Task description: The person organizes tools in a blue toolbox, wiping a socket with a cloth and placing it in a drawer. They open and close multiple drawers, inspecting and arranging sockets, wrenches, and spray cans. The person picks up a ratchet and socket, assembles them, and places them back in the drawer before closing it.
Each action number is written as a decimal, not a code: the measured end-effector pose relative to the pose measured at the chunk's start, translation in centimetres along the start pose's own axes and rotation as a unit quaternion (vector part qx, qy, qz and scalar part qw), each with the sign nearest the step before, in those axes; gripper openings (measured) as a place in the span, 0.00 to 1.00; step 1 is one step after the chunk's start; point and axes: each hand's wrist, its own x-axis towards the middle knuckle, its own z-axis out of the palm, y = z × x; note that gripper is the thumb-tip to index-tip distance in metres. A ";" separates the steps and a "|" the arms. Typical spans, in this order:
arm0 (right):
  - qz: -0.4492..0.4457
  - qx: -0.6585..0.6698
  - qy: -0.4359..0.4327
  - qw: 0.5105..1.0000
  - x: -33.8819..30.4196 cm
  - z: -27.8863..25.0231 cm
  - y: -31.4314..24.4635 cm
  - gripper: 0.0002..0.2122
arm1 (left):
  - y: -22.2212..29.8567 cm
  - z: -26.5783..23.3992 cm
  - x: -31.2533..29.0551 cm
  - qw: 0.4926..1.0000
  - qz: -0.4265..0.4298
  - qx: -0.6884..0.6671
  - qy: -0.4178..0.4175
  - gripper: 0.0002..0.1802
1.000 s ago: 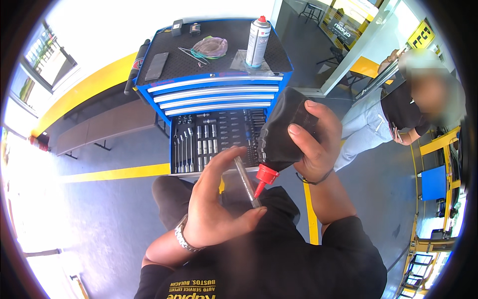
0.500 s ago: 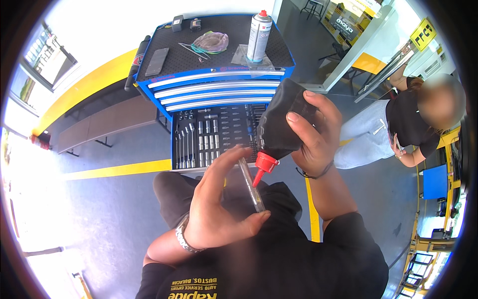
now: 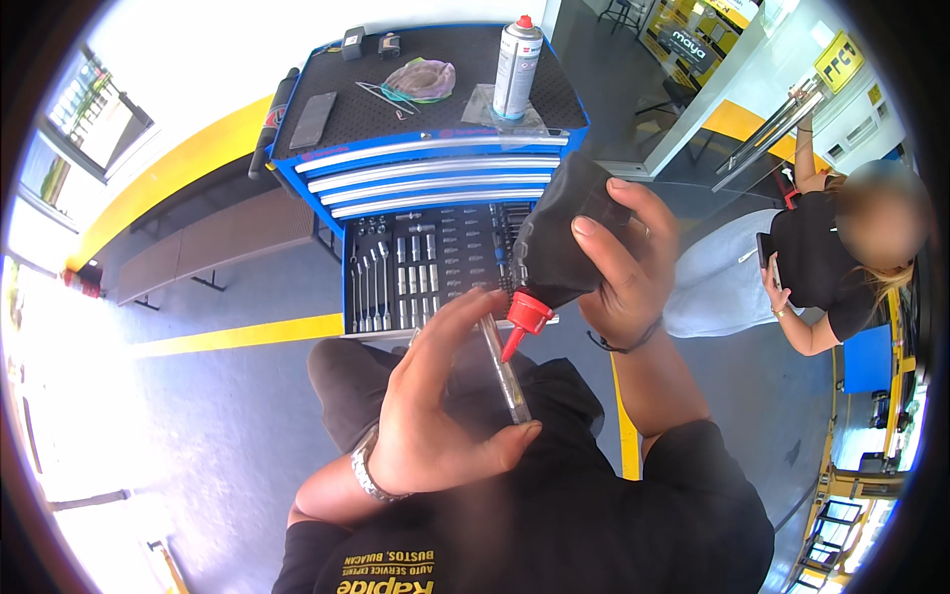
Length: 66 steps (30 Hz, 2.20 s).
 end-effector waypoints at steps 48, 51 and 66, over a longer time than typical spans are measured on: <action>0.472 -0.045 -0.137 0.870 -2.6 26.0 23.7 0.19 | -6.7 -1.5 -4.5 0.983 -0.144 -0.081 0.080 0.48; 0.419 -0.084 -0.058 0.902 -3.9 25.6 24.5 0.19 | -7.5 -1.5 -3.9 0.988 -0.130 -0.070 0.050 0.46; 0.207 0.297 -0.222 0.905 -8.4 5.3 -0.9 0.27 | -7.6 -1.8 -2.9 0.977 -0.164 -0.138 -0.008 0.46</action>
